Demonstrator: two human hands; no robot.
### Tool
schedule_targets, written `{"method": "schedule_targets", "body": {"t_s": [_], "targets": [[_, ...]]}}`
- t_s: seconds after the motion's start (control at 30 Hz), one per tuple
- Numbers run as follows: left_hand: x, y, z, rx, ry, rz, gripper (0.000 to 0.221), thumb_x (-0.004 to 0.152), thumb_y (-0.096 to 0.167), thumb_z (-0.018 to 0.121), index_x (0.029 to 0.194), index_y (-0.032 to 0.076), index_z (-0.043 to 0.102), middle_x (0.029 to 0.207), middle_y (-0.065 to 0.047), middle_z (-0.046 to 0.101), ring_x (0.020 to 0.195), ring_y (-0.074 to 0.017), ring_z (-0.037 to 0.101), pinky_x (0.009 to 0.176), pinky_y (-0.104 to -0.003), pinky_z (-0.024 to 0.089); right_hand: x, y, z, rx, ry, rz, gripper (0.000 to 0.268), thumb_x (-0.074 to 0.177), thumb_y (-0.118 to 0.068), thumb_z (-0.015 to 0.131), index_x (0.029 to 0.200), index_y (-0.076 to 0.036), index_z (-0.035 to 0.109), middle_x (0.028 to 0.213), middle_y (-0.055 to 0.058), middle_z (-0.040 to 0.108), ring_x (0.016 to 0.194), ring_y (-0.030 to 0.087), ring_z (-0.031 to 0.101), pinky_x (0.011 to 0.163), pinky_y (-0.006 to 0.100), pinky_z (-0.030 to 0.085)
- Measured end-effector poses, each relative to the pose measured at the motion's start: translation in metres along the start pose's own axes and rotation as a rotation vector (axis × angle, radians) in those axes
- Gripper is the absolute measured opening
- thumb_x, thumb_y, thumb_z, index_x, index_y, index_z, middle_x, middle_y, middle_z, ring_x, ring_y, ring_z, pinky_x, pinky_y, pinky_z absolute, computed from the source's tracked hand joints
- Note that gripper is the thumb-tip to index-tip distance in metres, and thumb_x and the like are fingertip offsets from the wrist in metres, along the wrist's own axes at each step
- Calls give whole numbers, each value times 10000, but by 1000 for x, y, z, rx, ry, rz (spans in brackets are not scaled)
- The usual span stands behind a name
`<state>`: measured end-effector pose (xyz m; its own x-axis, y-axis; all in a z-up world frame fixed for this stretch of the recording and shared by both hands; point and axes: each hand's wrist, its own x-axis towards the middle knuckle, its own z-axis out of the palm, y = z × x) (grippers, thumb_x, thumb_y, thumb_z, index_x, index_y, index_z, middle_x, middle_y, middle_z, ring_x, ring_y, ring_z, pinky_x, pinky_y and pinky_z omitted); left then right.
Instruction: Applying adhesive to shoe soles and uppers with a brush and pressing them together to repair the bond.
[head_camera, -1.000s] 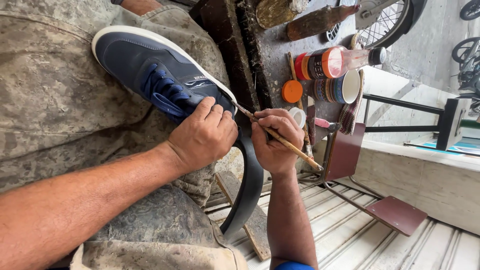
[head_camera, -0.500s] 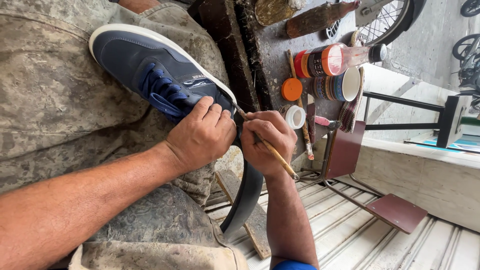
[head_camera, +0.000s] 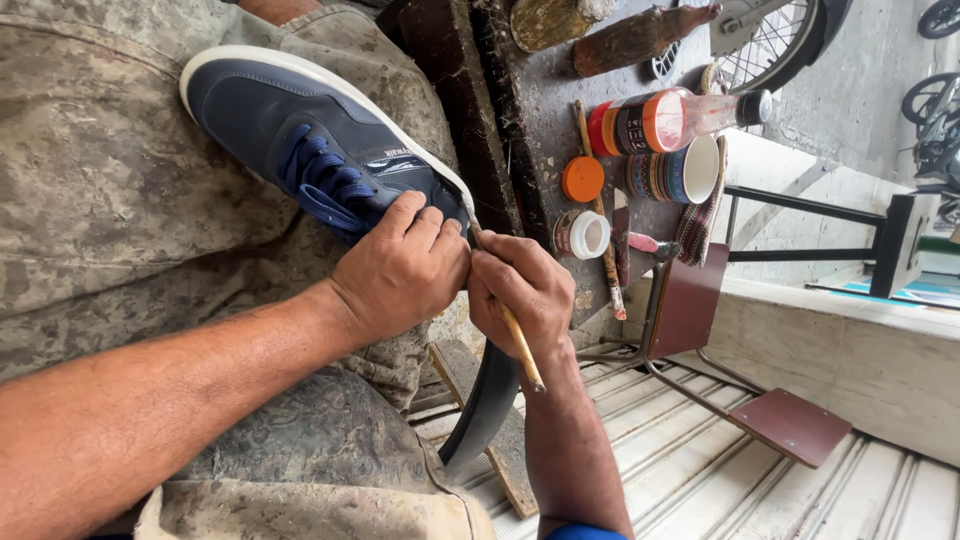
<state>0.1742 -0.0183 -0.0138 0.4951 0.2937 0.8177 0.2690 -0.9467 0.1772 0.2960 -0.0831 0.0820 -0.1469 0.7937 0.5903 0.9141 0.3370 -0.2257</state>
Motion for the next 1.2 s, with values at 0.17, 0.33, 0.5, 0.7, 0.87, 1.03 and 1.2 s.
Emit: {"method": "schedule_targets", "body": {"t_s": [0.17,0.33,0.5,0.7,0.87,1.03,1.2], "targets": [[2,0,-2,-26,14,-13,127,917,4,615,823,-59,672,795,-243,591,724,-371,586,907,-547,512,-10,5,-7,0,91,-54,129,806,89,707,756,-27,735,826,185,733,658,336,732,594,399,600],[2,0,-4,-32,18,-4,117,922,-5,617,832,-52,675,802,-240,601,733,-371,593,912,-546,512,-5,5,-13,79,123,32,122,807,77,736,755,-33,725,801,165,723,630,305,725,598,376,602],[2,0,-5,-26,8,-4,127,928,1,618,820,-37,675,809,-237,615,740,-367,595,916,-540,512,-6,7,-10,129,94,73,123,821,70,742,759,-35,722,806,152,720,636,314,725,589,390,592],[4,-1,-6,-23,5,-1,113,924,-1,622,834,-36,682,813,-234,620,745,-360,598,912,-533,512,-7,10,-9,161,76,93,123,811,79,745,763,-34,737,808,159,722,645,324,730,593,394,592],[2,-1,-7,-25,1,10,103,925,-4,625,846,-39,681,830,-241,622,754,-363,598,911,-538,509,-2,14,-8,226,31,114,140,794,109,733,755,-25,735,801,172,723,649,341,725,604,418,600],[-2,-1,-7,-18,-8,18,103,925,3,626,847,-31,683,834,-236,626,766,-365,604,900,-535,513,-4,26,-14,306,5,210,130,810,107,756,754,3,703,800,203,726,658,350,730,588,414,600],[1,-2,-8,-18,-1,16,107,928,-3,621,843,-29,682,836,-232,630,771,-364,610,899,-535,515,-3,33,-15,410,7,265,133,830,113,757,770,31,670,812,230,725,665,356,723,588,422,605]]}}
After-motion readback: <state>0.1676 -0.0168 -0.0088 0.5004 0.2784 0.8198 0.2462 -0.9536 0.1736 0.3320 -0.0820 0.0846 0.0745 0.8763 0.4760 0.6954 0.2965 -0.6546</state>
